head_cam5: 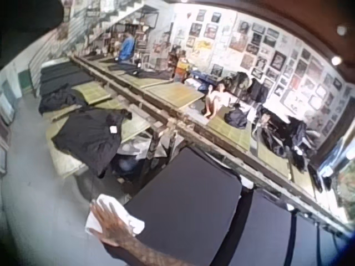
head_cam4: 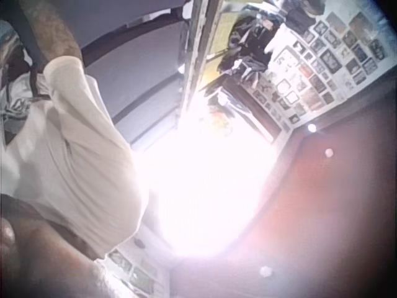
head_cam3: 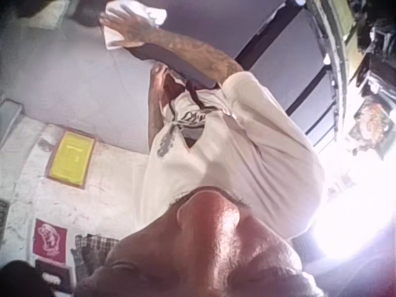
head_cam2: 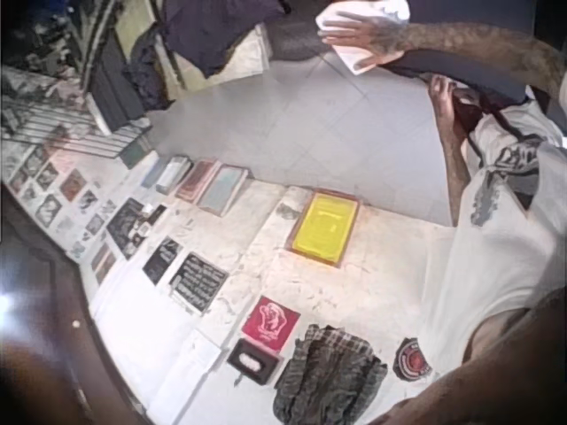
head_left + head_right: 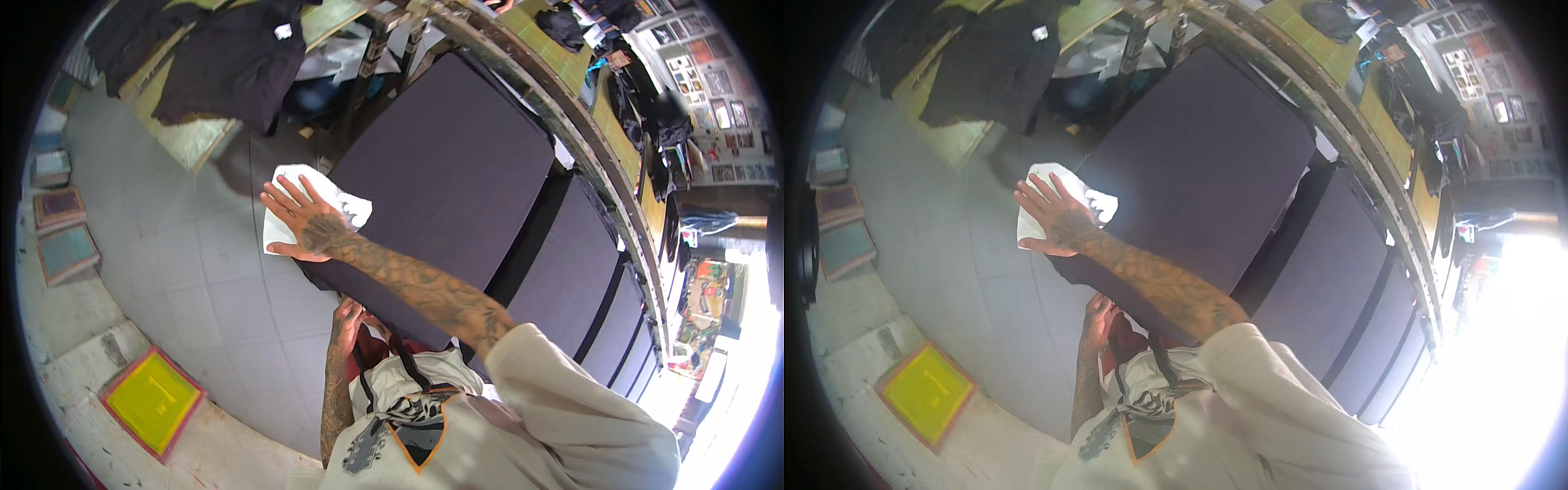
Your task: The person wipes a black t-shirt with a white cloth, then stretches and secures it onto a screen printing frame. They repeat this process for several t-shirts, ensuring each is taut and aligned. The person also uses a heat gun to dry or set the fabric on the frames.
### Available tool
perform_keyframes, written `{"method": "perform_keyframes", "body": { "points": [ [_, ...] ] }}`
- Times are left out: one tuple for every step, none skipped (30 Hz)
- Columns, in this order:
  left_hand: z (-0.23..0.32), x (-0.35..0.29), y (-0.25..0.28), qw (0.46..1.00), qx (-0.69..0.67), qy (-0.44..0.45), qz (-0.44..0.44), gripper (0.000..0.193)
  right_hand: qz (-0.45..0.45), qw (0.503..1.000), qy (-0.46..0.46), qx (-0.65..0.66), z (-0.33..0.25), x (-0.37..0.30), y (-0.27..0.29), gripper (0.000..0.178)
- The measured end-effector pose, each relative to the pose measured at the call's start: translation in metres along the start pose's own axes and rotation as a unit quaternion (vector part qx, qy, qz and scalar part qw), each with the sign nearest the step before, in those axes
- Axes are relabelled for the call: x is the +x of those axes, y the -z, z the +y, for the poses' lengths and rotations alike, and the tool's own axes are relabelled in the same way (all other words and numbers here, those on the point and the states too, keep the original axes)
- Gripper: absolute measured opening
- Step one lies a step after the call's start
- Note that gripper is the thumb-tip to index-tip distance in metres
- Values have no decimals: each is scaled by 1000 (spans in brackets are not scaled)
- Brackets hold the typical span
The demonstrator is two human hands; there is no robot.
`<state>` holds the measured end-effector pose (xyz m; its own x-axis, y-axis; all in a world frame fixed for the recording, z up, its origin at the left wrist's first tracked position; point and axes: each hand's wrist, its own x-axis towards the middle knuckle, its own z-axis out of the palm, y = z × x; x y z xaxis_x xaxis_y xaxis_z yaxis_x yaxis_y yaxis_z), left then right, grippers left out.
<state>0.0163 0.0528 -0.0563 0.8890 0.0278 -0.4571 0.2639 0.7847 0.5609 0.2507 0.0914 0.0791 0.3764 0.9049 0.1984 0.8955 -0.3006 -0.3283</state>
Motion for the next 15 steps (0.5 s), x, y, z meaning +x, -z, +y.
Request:
{"method": "perform_keyframes", "body": {
  "points": [
    [1,5,2,999,51,17,5,32,29,999,-9,-11,0,5,4,86],
    [4,5,7,995,93,33,18,34,2,999,17,-41,-11,-13,14,87],
    [6,6,19,988,139,50,37,36,-23,996,36,-72,-20,-34,29,89],
    [4,9,32,977,183,-60,-96,39,-53,995,81,-27,-23,-64,33,92],
    [11,7,27,980,176,-53,-71,37,-107,989,102,9,-21,-100,35,94],
    [20,4,11,988,153,-19,-29,34,-134,986,83,57,-7,-117,52,93],
    [27,3,-2,989,145,11,5,32,-161,979,66,104,5,-132,69,92],
    [36,4,-14,987,154,30,20,29,-95,989,32,113,40,-146,64,88],
    [34,10,2,981,189,38,-11,23,-73,996,-13,59,78,-142,60,84],
    [50,12,-10,963,263,53,-16,24,-50,995,-89,-17,120,-138,71,84],
    [56,14,-4,933,352,71,-12,32,-93,929,-353,60,145,-130,75,80],
    [74,3,-11,894,441,68,33,36,79,973,-136,-166,159,-102,104,70],
    [96,-3,-30,843,530,72,56,40,92,957,-216,-169,179,-102,107,73],
    [111,0,-33,821,564,84,34,45,101,942,-265,-177,179,-99,108,76],
    [122,-7,-23,800,592,90,35,50,92,944,-259,-181,159,-82,97,76]
  ]
}}
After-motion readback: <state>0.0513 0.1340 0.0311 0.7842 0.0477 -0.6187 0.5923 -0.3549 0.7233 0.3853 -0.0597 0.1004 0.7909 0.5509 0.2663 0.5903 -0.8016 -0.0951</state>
